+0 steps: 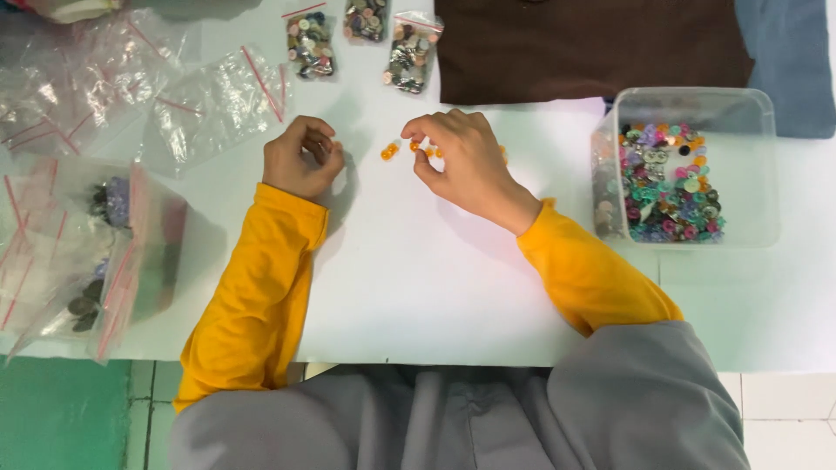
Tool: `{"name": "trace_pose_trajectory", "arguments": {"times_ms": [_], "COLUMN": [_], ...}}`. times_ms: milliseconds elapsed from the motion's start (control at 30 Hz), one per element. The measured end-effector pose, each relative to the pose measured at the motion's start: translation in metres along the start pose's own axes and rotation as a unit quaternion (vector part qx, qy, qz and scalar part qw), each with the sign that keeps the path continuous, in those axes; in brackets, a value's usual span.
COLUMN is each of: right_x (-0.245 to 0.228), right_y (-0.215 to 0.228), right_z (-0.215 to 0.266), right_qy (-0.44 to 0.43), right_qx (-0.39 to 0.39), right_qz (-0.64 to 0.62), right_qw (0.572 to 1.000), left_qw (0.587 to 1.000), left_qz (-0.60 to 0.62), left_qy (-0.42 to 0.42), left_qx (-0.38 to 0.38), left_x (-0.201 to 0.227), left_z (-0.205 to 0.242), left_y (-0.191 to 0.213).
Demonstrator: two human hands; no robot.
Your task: The person sorts buttons by picking them from a container and placing them into small plastic bags.
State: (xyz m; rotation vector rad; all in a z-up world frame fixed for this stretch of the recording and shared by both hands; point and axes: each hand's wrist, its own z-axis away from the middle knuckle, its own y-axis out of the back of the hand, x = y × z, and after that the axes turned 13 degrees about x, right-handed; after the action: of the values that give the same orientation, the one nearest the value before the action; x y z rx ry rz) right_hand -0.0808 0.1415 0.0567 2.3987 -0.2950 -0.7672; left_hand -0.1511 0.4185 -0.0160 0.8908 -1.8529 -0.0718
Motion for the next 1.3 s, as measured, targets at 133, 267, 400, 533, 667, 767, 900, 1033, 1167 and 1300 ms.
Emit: {"name": "trace_pose_trajectory", "arguments": {"times_ms": [133,267,400,533,667,767,900,1033,1167,1300], "right_x": [-0.01,-0.008,-0.006,-0.006,-0.012,-0.018,-0.023,-0.023,-0.035,-0.064], "right_y": [-0.05,-0.083,-0.095,-0.098,-0.097,-0.094,-0.093,-0.1,-0.117,-0.133], "right_z": [-0.015,-0.019,-0.019,-0.016,-0.015,-0.016,-0.022,-0.038,-0.055,-0.069], "right_qy": [0.001,0.004,0.012,0.017,0.031,0.041,0.059,0.076,0.084,0.048], "right_qx": [-0.031,-0.075,-0.1,-0.114,-0.113,-0.12,-0.104,-0.098,-0.152,-0.252], "right_qz": [-0.017,0.01,0.043,0.049,0.076,0.095,0.104,0.099,0.098,0.09], "right_qw": [0.999,0.997,0.994,0.992,0.99,0.987,0.987,0.987,0.98,0.962], "left_qw": [0.998,0.994,0.992,0.991,0.989,0.985,0.968,0.941,0.898,0.865], "left_qz": [-0.002,-0.026,-0.061,-0.055,-0.071,-0.111,-0.208,-0.319,-0.433,-0.497], "left_qy": [0.031,0.037,0.027,0.06,0.074,0.049,0.016,0.0,0.02,0.041], "left_qx": [-0.053,-0.101,-0.104,-0.108,-0.102,-0.119,-0.139,-0.117,-0.072,-0.062], "left_x": [0.012,0.017,0.021,0.013,0.017,0.015,0.019,-0.019,-0.039,-0.029], "left_z": [0.0,-0.001,-0.006,-0.003,-0.005,-0.005,-0.008,-0.012,-0.01,-0.015], "left_y": [0.008,0.01,0.009,0.006,0.008,0.008,0.018,0.029,0.051,0.055]}}
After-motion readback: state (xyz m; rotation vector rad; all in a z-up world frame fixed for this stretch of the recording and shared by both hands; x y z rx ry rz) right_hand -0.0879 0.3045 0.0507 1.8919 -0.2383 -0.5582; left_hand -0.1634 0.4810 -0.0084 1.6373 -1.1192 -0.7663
